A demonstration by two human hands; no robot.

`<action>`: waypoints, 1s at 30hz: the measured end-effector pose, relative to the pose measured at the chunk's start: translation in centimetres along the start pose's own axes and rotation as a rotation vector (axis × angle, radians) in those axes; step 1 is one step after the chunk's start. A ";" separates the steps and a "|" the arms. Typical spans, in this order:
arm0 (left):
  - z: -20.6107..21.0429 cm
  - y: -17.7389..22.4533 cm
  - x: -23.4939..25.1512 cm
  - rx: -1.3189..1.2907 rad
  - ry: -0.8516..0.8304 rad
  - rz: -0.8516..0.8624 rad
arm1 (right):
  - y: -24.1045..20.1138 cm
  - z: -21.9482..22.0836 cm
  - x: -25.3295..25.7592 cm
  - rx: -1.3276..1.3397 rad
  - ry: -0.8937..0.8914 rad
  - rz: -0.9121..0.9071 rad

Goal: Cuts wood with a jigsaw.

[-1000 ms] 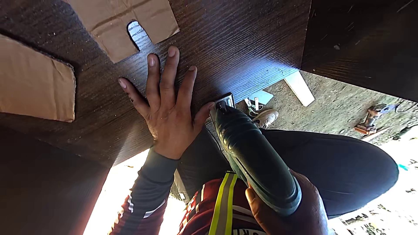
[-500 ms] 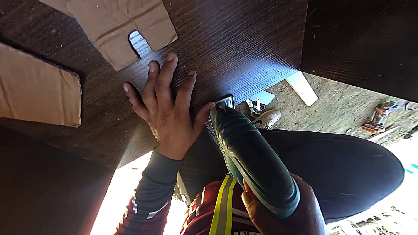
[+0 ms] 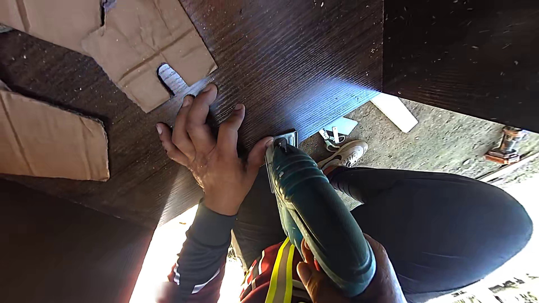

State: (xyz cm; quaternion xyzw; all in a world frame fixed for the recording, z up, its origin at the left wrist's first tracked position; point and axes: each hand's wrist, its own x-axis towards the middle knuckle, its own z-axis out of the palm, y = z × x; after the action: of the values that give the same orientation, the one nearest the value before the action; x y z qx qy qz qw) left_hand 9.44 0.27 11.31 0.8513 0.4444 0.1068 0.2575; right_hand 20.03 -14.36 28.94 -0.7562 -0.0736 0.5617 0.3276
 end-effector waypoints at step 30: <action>0.1 0.9 1.0 0.041 0.004 -0.033 | -0.2 4.0 -0.3 0.402 0.119 0.034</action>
State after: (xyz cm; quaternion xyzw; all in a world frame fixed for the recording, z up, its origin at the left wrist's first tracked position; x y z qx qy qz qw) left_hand 10.71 0.61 11.63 0.8487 0.4611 0.0949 0.2409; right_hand 16.35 -12.69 28.68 -0.7087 0.0722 0.5248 0.4660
